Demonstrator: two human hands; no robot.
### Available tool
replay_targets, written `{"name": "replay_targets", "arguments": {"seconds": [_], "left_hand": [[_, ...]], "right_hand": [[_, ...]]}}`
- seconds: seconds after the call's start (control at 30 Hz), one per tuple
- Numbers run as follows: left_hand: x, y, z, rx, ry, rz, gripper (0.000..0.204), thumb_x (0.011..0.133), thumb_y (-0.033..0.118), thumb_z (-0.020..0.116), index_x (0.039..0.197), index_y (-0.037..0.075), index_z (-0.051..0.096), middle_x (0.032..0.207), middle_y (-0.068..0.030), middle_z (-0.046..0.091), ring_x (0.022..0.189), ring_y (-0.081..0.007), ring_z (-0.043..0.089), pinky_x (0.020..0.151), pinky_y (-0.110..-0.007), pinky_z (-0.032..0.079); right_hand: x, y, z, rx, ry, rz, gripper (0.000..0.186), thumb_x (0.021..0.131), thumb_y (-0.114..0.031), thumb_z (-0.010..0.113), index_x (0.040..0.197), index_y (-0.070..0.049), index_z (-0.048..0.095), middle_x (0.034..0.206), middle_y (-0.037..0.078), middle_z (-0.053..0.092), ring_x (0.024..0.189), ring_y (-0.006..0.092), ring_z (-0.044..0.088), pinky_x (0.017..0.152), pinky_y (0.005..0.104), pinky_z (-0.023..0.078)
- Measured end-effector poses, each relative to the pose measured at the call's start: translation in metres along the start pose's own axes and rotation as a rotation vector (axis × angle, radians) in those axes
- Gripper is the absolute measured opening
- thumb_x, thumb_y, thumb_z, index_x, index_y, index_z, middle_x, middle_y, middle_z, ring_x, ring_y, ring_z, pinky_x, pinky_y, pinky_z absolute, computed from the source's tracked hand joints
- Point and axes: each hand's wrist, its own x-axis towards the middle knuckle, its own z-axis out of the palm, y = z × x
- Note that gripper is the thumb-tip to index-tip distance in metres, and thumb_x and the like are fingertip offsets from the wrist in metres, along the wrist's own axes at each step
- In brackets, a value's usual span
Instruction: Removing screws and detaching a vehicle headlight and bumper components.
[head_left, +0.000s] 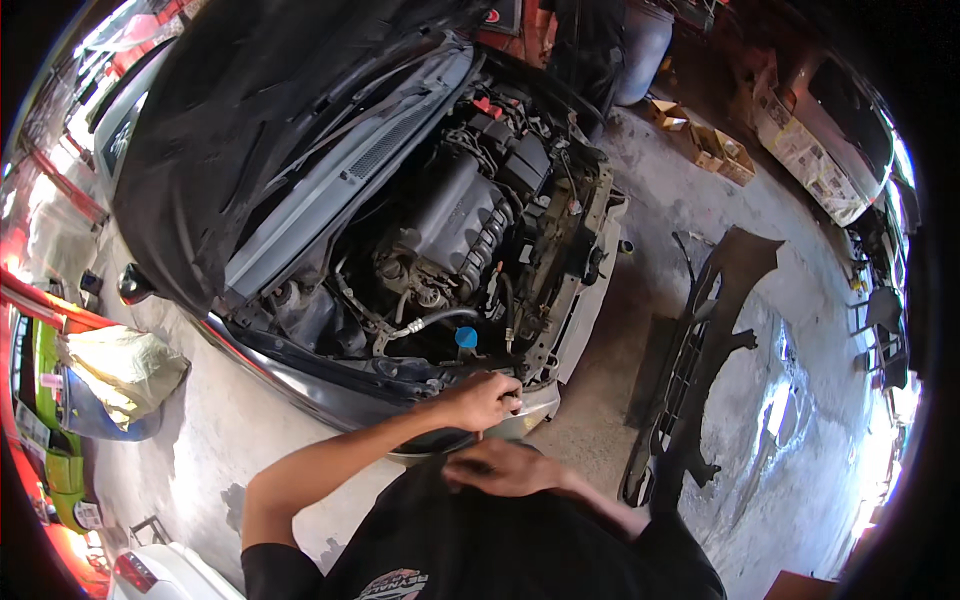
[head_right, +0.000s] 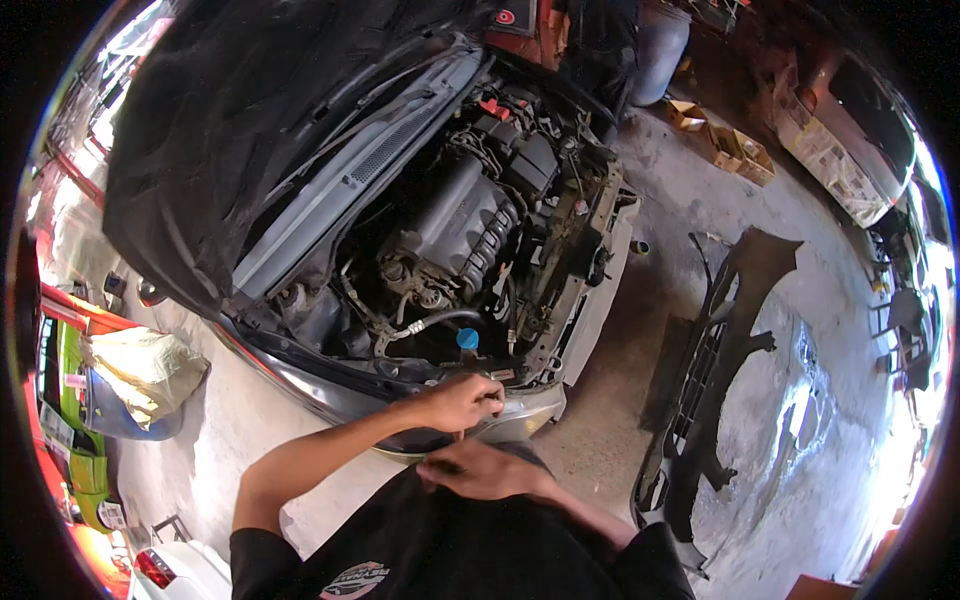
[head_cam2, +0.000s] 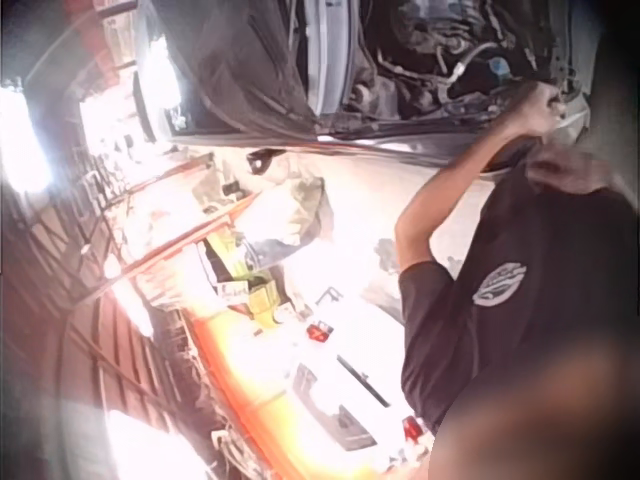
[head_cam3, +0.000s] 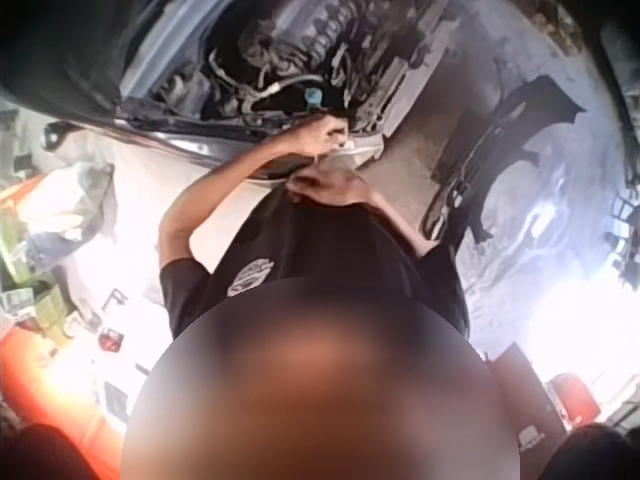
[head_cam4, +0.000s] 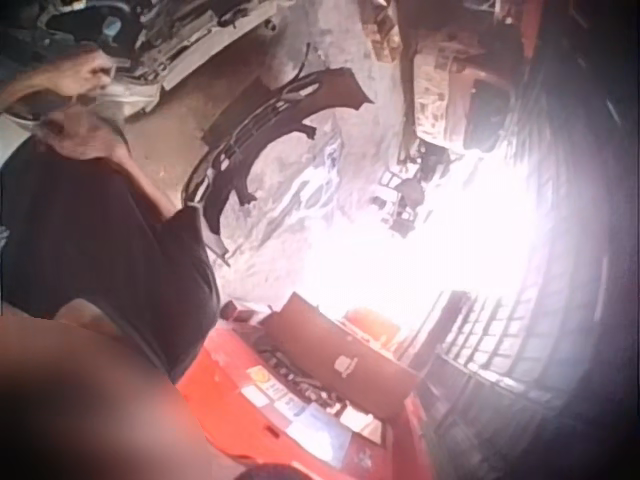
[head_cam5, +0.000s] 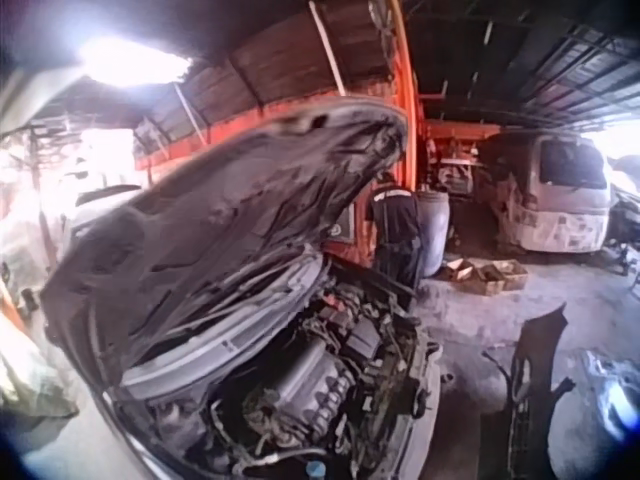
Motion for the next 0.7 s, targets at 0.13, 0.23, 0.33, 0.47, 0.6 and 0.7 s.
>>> {"name": "replay_targets", "arguments": {"seconds": [0.13,0.23,0.33,0.47,0.6,0.7], "left_hand": [[0.005,-0.015,-0.001,-0.323,-0.022,0.001,0.018,0.093,0.018,0.056,0.09,0.0,0.06,0.062,0.0011,0.049,0.046,-0.0064,0.049,0.041,-0.026,0.044],[0.0,-0.008,-0.013,-0.468,-0.035,-0.07,0.016,0.095,0.017,0.054,0.092,0.002,0.058,0.062,0.0043,0.044,0.05,-0.0047,0.042,0.043,-0.024,0.042],[-0.007,-0.007,-0.016,-0.762,0.083,-0.12,0.016,0.096,0.019,0.052,0.089,0.005,0.055,0.062,0.0054,0.039,0.051,-0.0044,0.036,0.047,-0.024,0.04],[-0.031,-0.023,-0.031,-1.248,0.465,0.109,0.014,0.095,0.015,0.052,0.084,0.006,0.05,0.063,0.0005,0.04,0.054,-0.0113,0.041,0.055,-0.031,0.042],[-0.075,-0.041,-0.03,-0.958,0.785,0.243,0.018,0.097,0.018,0.05,0.087,0.003,0.051,0.073,-0.0058,0.053,0.067,-0.018,0.056,0.066,-0.033,0.049],[-0.111,-0.065,-0.023,-0.536,0.922,0.133,0.023,0.098,0.02,0.051,0.084,0.001,0.053,0.079,-0.008,0.06,0.074,-0.0192,0.062,0.07,-0.031,0.051]], "right_hand": [[0.057,0.048,0.061,0.713,0.153,-0.196,0.045,0.095,-0.029,0.057,0.13,-0.004,0.044,0.105,0.004,0.057,0.094,0.0139,0.053,0.081,0.0284,0.043],[0.079,0.037,0.065,0.891,0.199,-0.07,0.038,0.095,-0.036,0.056,0.117,-0.005,0.05,0.09,-0.002,0.05,0.08,0.0097,0.046,0.069,0.0246,0.038],[0.09,0.055,0.079,1.116,0.215,-0.182,0.04,0.094,-0.047,0.052,0.093,-0.007,0.056,0.07,-0.005,0.044,0.066,0.0058,0.039,0.058,0.0228,0.032],[0.048,0.036,0.055,0.746,0.378,0.155,0.045,0.092,-0.047,0.056,0.073,-0.007,0.056,0.069,-0.005,0.044,0.065,0.0076,0.038,0.056,0.0255,0.031],[0.018,0.056,0.018,0.066,0.802,0.067,0.052,0.086,-0.044,0.064,0.06,0.001,0.06,0.047,0.007,0.048,0.042,0.0194,0.045,0.044,0.0358,0.034],[0.024,0.054,-0.005,-0.261,0.919,-0.075,0.048,0.085,-0.04,0.067,0.059,0.001,0.061,0.048,0.014,0.051,0.041,0.0289,0.05,0.042,0.0379,0.037]]}}
